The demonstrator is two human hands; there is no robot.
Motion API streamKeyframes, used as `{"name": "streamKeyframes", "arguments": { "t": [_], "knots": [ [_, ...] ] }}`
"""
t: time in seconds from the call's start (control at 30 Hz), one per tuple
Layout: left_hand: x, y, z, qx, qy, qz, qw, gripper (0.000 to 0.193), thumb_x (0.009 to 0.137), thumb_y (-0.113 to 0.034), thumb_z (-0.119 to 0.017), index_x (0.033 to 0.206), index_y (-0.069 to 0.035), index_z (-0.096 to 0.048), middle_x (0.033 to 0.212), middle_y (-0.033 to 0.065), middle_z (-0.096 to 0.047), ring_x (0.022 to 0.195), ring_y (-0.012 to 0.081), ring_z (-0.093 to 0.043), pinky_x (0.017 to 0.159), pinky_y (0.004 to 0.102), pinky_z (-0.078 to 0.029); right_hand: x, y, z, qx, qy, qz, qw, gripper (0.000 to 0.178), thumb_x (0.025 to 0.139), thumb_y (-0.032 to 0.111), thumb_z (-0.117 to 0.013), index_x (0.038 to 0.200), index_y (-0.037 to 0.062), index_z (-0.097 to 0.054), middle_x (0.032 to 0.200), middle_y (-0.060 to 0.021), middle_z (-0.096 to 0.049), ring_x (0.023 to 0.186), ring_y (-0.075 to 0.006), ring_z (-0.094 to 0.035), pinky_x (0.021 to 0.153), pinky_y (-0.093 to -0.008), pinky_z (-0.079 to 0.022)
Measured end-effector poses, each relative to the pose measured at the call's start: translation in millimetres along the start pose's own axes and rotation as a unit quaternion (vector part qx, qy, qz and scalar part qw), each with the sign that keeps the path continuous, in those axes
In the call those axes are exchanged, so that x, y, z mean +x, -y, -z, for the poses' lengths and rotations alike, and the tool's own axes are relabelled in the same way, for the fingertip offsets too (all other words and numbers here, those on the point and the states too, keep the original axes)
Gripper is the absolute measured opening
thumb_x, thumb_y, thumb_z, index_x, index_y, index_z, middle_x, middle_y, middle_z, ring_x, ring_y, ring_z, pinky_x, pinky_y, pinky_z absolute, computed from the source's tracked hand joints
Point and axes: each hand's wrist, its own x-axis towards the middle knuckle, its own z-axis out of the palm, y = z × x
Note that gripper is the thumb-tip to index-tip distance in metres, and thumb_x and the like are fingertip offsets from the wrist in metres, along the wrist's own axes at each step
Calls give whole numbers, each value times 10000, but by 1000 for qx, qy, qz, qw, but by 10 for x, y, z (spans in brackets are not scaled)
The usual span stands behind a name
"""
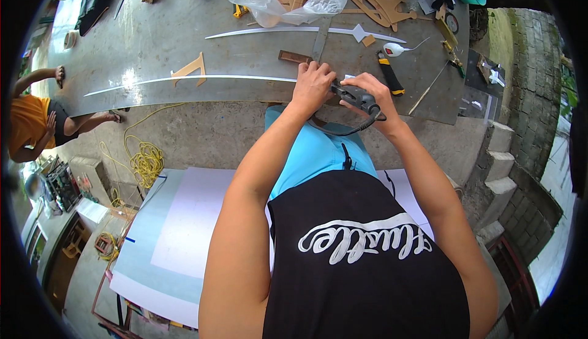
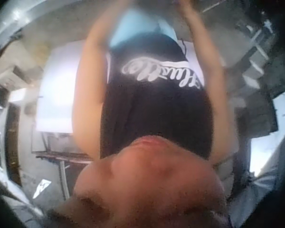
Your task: The recorder uses a rotary tool and adhesive to fabricate and assemble dimensional sign letters.
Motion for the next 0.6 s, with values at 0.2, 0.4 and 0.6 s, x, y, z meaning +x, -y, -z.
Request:
{"name": "streamKeyframes", "arguments": {
  "t": [0.2, 0.4, 0.6],
  "knots": [
    [1, 39, -26, 6, 3, 0, 1000, 442, 667, -228, -894, 1074, -172, -733, 1095, 13, -648, 1100, 257, -594, 988, 470, -414, 26, -9, -31, 12, -5, 2, 1000, 438, 768, 152, -900, 1167, 74, -738, 1030, -123, -701, 954, -314, -693, 857, -394, -560],
    [7, 43, 15, -2, 16, 5, 1000, 486, 678, -203, -876, 1135, -169, -715, 1099, 12, -648, 1114, 238, -595, 991, 462, -412, 44, -3, -26, 19, -13, 2, 1000, 449, 752, 130, -902, 1166, 89, -733, 1002, -124, -683, 949, -329, -678, 853, -413, -548],
    [-73, 186, 64, 16, -3, 8, 1000, 488, 693, -146, -840, 1158, -160, -691, 1117, 19, -655, 1128, 248, -594, 1005, 470, -407, 34, 9, -14, 18, -16, 2, 1000, 440, 757, 129, -899, 1164, 93, -735, 996, -126, -681, 944, -330, -680, 840, -409, -550]
  ]
}}
